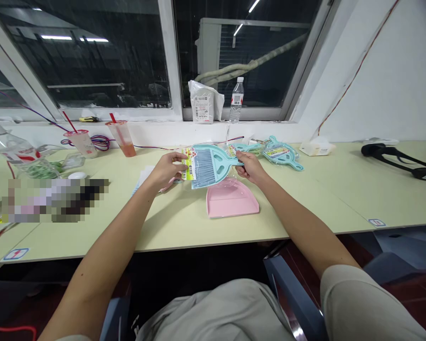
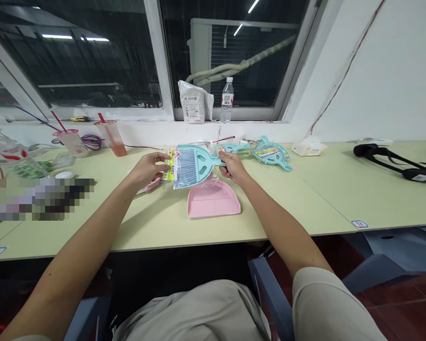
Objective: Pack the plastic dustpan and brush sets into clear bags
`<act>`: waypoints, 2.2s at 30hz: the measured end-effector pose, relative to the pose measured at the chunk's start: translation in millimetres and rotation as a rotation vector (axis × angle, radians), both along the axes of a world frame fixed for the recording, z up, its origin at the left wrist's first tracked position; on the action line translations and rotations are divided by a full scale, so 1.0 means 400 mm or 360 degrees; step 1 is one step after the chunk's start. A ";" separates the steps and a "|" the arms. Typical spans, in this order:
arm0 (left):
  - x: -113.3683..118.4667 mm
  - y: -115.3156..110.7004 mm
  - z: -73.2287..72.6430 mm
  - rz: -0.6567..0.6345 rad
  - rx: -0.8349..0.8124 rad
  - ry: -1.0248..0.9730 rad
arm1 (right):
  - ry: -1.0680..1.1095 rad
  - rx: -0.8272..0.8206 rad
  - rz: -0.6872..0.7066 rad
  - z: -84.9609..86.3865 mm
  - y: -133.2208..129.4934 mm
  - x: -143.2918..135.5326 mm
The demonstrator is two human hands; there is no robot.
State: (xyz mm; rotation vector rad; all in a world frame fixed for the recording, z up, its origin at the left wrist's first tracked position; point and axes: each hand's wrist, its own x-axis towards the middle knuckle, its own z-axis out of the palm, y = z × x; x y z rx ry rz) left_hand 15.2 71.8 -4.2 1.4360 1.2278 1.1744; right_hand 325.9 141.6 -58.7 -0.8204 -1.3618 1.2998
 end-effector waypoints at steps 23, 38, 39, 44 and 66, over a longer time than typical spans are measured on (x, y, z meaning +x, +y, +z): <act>0.012 0.056 -0.070 0.0202 0.0214 -0.0049 | 0.0002 0.0003 -0.0014 0.000 0.000 -0.001; 0.014 0.057 -0.070 0.0177 0.0103 -0.0157 | 0.0005 0.0000 -0.0027 0.000 -0.005 -0.008; 0.017 0.057 -0.070 0.0203 0.0103 -0.0161 | 0.0004 -0.0003 -0.0022 0.001 -0.006 -0.009; 0.017 0.062 -0.077 0.0187 0.0102 -0.0191 | 0.0008 -0.0002 -0.0026 0.000 -0.006 -0.009; 0.033 0.055 -0.078 0.0245 0.0289 -0.0042 | -0.0005 -0.0052 -0.0002 -0.007 -0.009 -0.018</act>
